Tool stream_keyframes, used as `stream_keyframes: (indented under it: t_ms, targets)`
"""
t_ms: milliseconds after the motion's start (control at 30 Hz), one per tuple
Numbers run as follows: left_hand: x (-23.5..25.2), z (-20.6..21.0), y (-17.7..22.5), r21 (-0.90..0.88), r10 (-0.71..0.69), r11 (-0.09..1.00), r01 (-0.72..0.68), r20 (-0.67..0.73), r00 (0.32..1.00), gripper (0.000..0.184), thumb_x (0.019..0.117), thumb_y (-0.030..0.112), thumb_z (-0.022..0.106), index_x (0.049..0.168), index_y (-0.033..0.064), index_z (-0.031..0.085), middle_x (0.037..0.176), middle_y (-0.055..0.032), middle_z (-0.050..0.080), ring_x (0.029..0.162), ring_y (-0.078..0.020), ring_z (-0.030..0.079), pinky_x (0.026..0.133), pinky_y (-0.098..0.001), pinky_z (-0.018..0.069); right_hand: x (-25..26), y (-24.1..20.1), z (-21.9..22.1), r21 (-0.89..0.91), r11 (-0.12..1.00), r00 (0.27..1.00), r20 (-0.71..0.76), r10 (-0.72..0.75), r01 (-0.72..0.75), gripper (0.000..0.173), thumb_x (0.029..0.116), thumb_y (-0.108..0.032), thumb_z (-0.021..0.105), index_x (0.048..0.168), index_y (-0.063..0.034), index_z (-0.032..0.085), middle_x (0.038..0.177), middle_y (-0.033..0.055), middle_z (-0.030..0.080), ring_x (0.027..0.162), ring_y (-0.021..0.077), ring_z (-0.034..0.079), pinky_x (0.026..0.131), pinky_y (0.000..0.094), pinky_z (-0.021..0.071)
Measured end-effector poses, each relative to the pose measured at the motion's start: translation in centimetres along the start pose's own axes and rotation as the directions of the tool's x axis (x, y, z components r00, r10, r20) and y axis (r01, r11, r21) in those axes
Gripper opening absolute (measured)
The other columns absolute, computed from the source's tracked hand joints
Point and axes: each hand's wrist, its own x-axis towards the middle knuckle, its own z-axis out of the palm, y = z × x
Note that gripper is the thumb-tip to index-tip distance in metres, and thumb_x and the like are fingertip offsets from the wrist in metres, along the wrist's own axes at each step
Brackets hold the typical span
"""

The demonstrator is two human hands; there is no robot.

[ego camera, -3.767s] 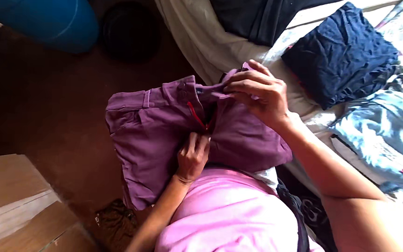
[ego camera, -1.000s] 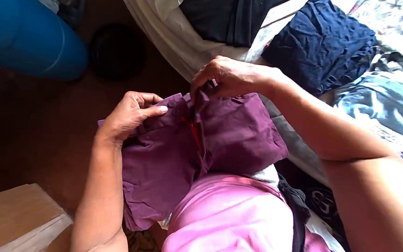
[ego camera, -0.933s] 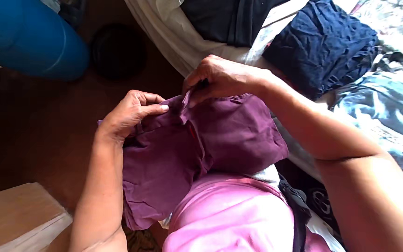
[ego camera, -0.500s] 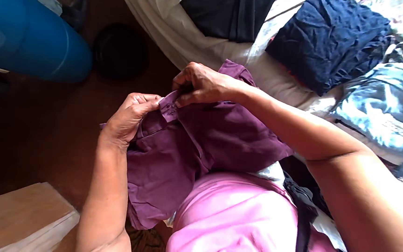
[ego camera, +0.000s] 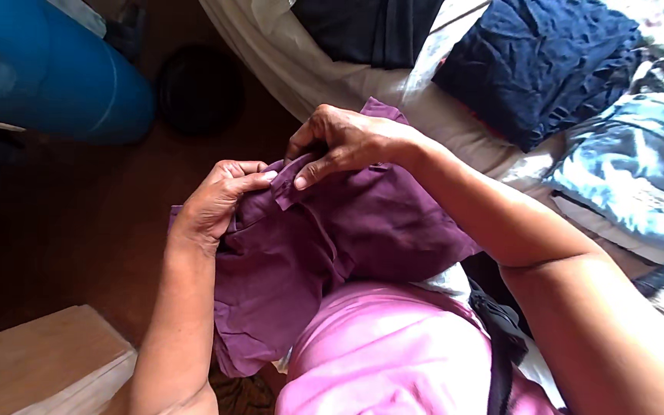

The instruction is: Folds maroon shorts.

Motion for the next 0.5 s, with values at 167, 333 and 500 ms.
stream_keyframes:
  t_ms: [167, 333, 500]
  targets:
    - [-0.8, 0.3, 0.1, -0.020, 0.016, 1.000, -0.016, 0.005, 1.000, 0.032, 0.1037, 0.007, 0.048, 0.084, 0.0149, 0.072, 0.075, 0.0065, 0.071, 0.064, 0.0026, 0.065, 0.059, -0.0150, 0.0548, -0.2, -0.6, 0.8, -0.045, 0.993, 0.992, -0.067, 0.110, -0.113, 0.023, 0.0976, -0.018, 0.066, 0.077, -0.0068, 0.068, 0.062, -0.0067, 0.055, 0.054, -0.0020, 0.047, 0.051, 0.0192, 0.0362]
    - [-2.0, 0.8, 0.3, 0.099, 0.084, 0.992, -0.082, -0.017, 0.996, 0.033, 0.1039, 0.042, 0.056, 0.080, 0.0230, 0.068, 0.070, 0.0120, 0.065, 0.059, 0.0045, 0.060, 0.053, -0.0122, 0.0496, -0.4, -1.5, 1.1, -0.023, 0.971, 0.969, -0.081, 0.234, -0.236, 0.024, 0.0979, -0.019, 0.066, 0.077, -0.0086, 0.068, 0.061, -0.0072, 0.054, 0.054, -0.0010, 0.047, 0.051, 0.0204, 0.0354]
    - [-2.2, 1.0, 0.7, 0.228, 0.158, 0.960, -0.161, 0.030, 0.987, 0.013, 0.0921, 0.002, 0.064, 0.096, 0.0107, 0.074, 0.082, 0.0033, 0.074, 0.067, -0.0013, 0.067, 0.060, -0.0156, 0.0564, -0.6, -1.7, 1.4, 0.311, 0.904, 0.943, -0.065, 0.327, -0.292, 0.022, 0.0974, -0.009, 0.066, 0.076, -0.0058, 0.068, 0.064, -0.0035, 0.060, 0.056, 0.0007, 0.054, 0.052, 0.0186, 0.0434]
